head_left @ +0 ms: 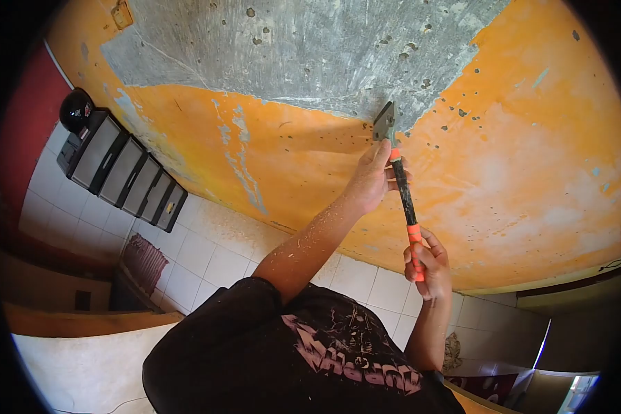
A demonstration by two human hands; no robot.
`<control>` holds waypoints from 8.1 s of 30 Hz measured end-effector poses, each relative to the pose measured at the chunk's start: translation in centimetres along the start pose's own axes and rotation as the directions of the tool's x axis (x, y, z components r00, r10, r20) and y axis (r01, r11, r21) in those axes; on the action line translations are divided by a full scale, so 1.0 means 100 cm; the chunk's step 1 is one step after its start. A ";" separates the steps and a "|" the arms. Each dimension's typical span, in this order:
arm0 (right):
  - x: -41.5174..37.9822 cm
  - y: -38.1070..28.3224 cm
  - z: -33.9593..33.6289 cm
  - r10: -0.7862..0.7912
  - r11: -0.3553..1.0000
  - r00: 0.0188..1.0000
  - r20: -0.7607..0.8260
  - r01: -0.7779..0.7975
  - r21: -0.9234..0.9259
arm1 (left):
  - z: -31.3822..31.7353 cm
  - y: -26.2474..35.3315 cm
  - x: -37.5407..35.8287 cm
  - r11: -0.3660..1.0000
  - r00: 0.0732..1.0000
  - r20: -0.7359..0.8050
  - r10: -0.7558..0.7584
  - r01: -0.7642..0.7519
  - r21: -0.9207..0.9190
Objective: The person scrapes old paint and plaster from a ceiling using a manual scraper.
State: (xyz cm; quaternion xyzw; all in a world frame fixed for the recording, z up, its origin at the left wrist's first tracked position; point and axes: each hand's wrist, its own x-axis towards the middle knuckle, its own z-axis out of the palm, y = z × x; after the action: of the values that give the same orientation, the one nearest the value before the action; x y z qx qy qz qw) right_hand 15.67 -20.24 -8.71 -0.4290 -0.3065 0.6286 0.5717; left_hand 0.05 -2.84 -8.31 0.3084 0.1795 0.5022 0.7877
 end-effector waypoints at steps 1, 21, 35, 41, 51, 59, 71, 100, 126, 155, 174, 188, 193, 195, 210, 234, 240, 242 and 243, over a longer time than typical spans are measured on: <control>0.003 0.002 0.000 -0.029 0.990 0.998 -0.061 0.020 -0.141 | 0.000 -0.001 0.001 1.000 0.999 -0.032 0.009 -0.008 0.027; 0.008 -0.006 0.022 -0.292 0.832 0.954 -0.069 0.218 -0.511 | -0.004 -0.006 0.008 0.995 0.993 -0.067 0.094 -0.097 -0.037; 0.024 0.000 0.039 -0.318 0.813 0.947 -0.049 0.245 -0.528 | -0.026 0.011 0.009 0.974 0.981 -0.056 0.188 -0.194 -0.116; 0.019 -0.005 0.042 -0.321 0.764 0.946 -0.053 0.225 -0.605 | -0.025 0.011 0.006 0.975 0.986 -0.076 0.148 -0.158 -0.153; 0.018 0.000 0.049 -0.363 0.741 0.927 -0.093 0.228 -0.631 | -0.035 0.019 0.006 0.978 0.991 0.011 0.132 -0.129 -0.162; 0.024 0.005 0.055 -0.365 0.736 0.928 -0.073 0.239 -0.633 | -0.043 0.029 0.003 0.982 0.992 0.072 0.101 -0.087 -0.170; 0.028 0.018 0.075 -0.391 0.720 0.914 -0.106 0.232 -0.654 | -0.064 0.039 0.005 0.982 0.989 0.067 0.134 -0.123 -0.146; 0.024 0.085 0.031 -0.359 0.871 0.933 -0.034 0.322 -0.370 | -0.015 0.031 -0.005 0.982 0.965 0.263 0.011 -0.060 0.182; 0.072 0.164 0.059 -0.343 0.930 0.932 -0.113 0.321 -0.178 | -0.035 0.028 0.012 0.907 0.962 0.182 -0.204 0.115 0.406; 0.087 0.193 0.086 -0.311 0.950 0.935 -0.169 0.312 -0.021 | -0.053 0.032 0.013 0.843 0.970 0.165 -0.180 0.065 0.534; 0.081 0.186 0.089 -0.264 0.961 0.955 -0.138 0.273 0.052 | -0.041 0.038 0.013 0.808 0.978 0.122 -0.172 0.069 0.585; 0.081 0.178 0.079 -0.297 0.953 0.948 -0.112 0.301 0.021 | -0.037 0.037 0.016 0.801 0.979 0.121 -0.164 0.060 0.596; 0.073 0.169 0.078 -0.267 0.964 0.958 -0.104 0.263 -0.048 | -0.031 0.038 0.011 0.815 0.975 0.146 -0.165 0.052 0.578; 0.071 0.172 0.076 -0.261 0.965 0.961 -0.093 0.259 -0.031 | -0.032 0.035 0.007 0.830 0.982 0.096 -0.160 0.081 0.553; 0.067 0.159 0.081 -0.253 0.965 0.958 -0.134 0.260 0.035 | -0.019 0.042 0.017 0.814 0.971 0.159 -0.176 0.053 0.579; 0.070 0.148 0.068 -0.264 0.965 0.958 -0.113 0.263 -0.023 | -0.019 0.040 0.015 0.831 0.978 0.137 -0.160 0.059 0.554; 0.064 0.147 0.076 -0.244 0.969 0.963 -0.116 0.238 -0.063 | -0.019 0.040 0.016 0.850 0.976 0.164 -0.144 0.037 0.526; 0.068 0.151 0.071 -0.256 0.967 0.961 -0.108 0.252 -0.043 | -0.025 0.035 0.020 0.842 0.978 0.148 -0.150 0.048 0.537; 0.069 0.146 0.070 -0.274 0.962 0.956 -0.107 0.272 -0.030 | -0.012 0.042 0.020 0.833 0.977 0.152 -0.148 0.040 0.553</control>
State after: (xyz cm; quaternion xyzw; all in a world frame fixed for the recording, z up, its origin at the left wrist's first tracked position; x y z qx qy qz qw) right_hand 2.92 -14.99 -19.66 -0.4207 -0.3354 0.5169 0.6658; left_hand -2.68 0.58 -6.35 0.5570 0.2550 0.3590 0.7042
